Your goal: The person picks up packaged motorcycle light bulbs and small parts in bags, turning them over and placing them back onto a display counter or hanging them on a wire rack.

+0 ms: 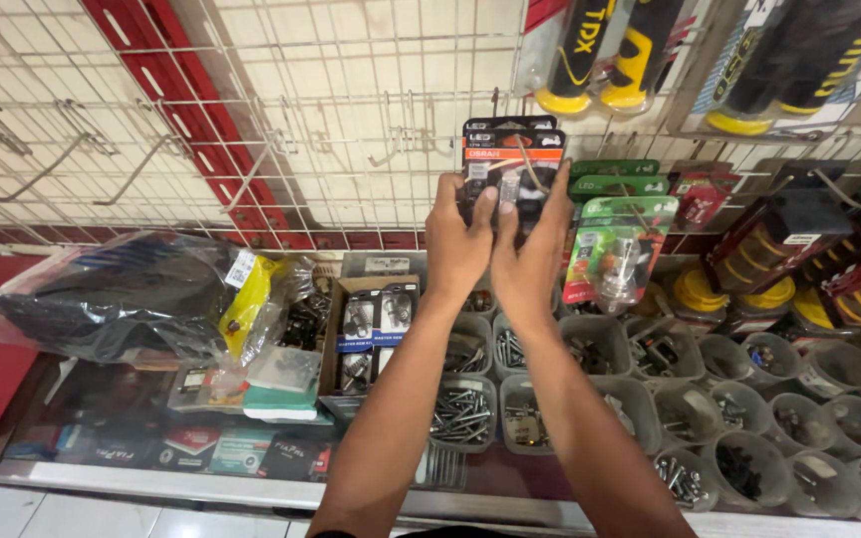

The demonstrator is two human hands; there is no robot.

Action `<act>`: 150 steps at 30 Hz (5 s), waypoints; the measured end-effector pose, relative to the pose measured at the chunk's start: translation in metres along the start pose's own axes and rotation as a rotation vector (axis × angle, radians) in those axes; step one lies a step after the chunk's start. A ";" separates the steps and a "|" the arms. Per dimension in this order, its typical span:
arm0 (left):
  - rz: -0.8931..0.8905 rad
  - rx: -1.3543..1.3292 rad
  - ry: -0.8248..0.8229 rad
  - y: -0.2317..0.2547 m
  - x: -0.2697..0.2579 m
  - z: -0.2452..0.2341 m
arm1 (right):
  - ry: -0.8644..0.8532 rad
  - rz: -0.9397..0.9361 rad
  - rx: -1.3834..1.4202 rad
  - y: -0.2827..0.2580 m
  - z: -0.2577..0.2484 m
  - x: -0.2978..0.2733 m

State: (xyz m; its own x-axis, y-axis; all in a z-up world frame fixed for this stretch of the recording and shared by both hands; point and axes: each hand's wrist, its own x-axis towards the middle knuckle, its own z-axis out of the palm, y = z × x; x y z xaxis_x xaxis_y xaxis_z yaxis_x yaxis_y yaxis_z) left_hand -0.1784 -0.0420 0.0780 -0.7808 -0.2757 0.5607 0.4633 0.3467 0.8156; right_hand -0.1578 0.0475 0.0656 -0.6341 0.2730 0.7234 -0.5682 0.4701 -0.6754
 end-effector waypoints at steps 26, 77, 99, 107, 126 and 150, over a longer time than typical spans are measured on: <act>0.156 0.149 0.049 -0.005 0.001 0.000 | -0.007 -0.126 -0.129 -0.015 -0.008 0.005; 0.295 0.636 -0.123 0.030 -0.130 -0.069 | -0.487 -0.192 -0.125 -0.027 -0.067 -0.093; -0.119 1.026 0.276 0.075 -0.280 -0.162 | -0.903 -0.340 0.385 -0.092 -0.066 -0.189; -0.258 1.162 0.447 0.112 -0.356 -0.196 | -1.088 -0.425 0.547 -0.143 -0.077 -0.245; -0.550 1.250 0.879 0.230 -0.556 -0.142 | -1.415 -0.653 0.782 -0.196 -0.238 -0.338; -0.875 1.592 1.571 0.359 -0.731 -0.061 | -1.863 -0.970 1.383 -0.271 -0.403 -0.456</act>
State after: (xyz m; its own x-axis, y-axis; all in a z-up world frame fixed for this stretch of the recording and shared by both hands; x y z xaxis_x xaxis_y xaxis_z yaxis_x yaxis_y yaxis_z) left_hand 0.5841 0.2289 -0.0300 0.5766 -0.6026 0.5517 -0.7915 -0.2444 0.5602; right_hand 0.4971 0.1334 -0.0237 0.6870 -0.5675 0.4538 -0.2208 -0.7580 -0.6137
